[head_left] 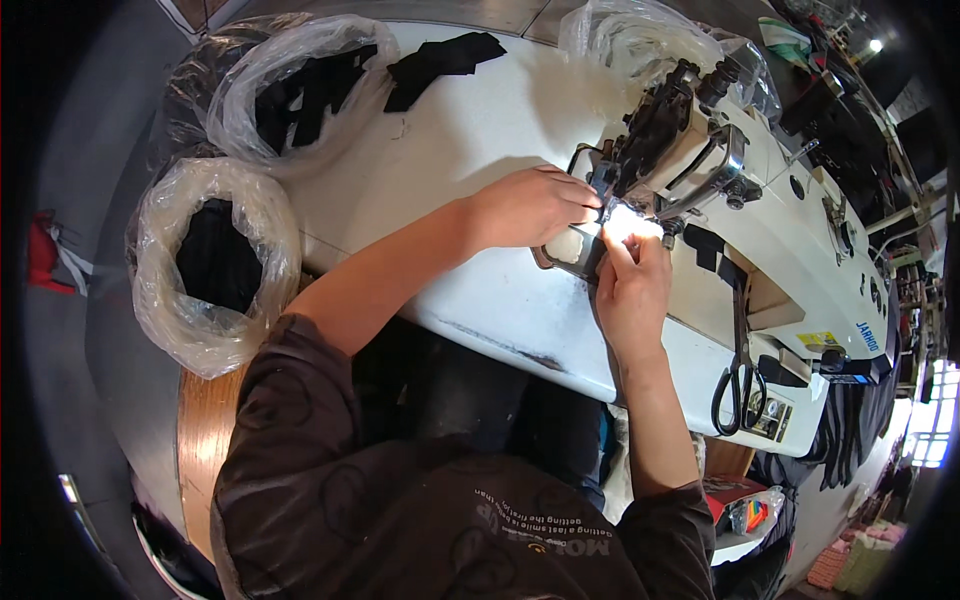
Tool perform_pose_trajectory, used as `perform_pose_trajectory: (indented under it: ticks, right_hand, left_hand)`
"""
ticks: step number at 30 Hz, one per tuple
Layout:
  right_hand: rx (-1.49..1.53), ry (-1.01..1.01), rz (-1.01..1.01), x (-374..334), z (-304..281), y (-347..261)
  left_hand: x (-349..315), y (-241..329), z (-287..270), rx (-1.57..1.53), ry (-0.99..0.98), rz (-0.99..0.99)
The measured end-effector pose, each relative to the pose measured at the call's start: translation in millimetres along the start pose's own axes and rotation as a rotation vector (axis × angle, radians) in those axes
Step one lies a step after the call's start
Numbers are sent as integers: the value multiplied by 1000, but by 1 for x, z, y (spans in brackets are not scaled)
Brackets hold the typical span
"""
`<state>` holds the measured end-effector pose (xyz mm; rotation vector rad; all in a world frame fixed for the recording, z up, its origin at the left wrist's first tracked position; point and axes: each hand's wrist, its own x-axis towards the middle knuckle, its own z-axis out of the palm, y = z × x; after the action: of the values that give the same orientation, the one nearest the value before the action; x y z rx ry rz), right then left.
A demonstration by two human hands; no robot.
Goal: Sew together black fabric pieces using an industrial sewing machine.
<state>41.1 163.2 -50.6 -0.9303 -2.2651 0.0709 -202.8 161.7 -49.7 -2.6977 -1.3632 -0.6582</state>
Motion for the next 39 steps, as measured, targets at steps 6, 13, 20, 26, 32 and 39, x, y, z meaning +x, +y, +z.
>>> perform_pose_trajectory:
  ticks: [6, 13, 20, 26, 32, 39]
  right_hand:
    - [66, 21, 21, -3, 1, 6]
    - [50, 19, 16, -4, -1, 4]
    - [96, 58, 33, -2, 2, 6]
    - [116, 61, 12, -1, 0, 4]
    - [120, 48, -29, -6, -3, 4]
    - [86, 57, -40, -7, 0, 5]
  left_hand:
    - [3, -3, 3, 21, -8, -22]
    - [1, -3, 6, 28, -20, -20]
    - [1, 10, 1, 123, 17, 1]
    - [-9, 45, 4, 109, 26, -94]
    - [-9, 60, -3, 59, -17, -189]
    - [-14, 55, 9, 101, 153, -116]
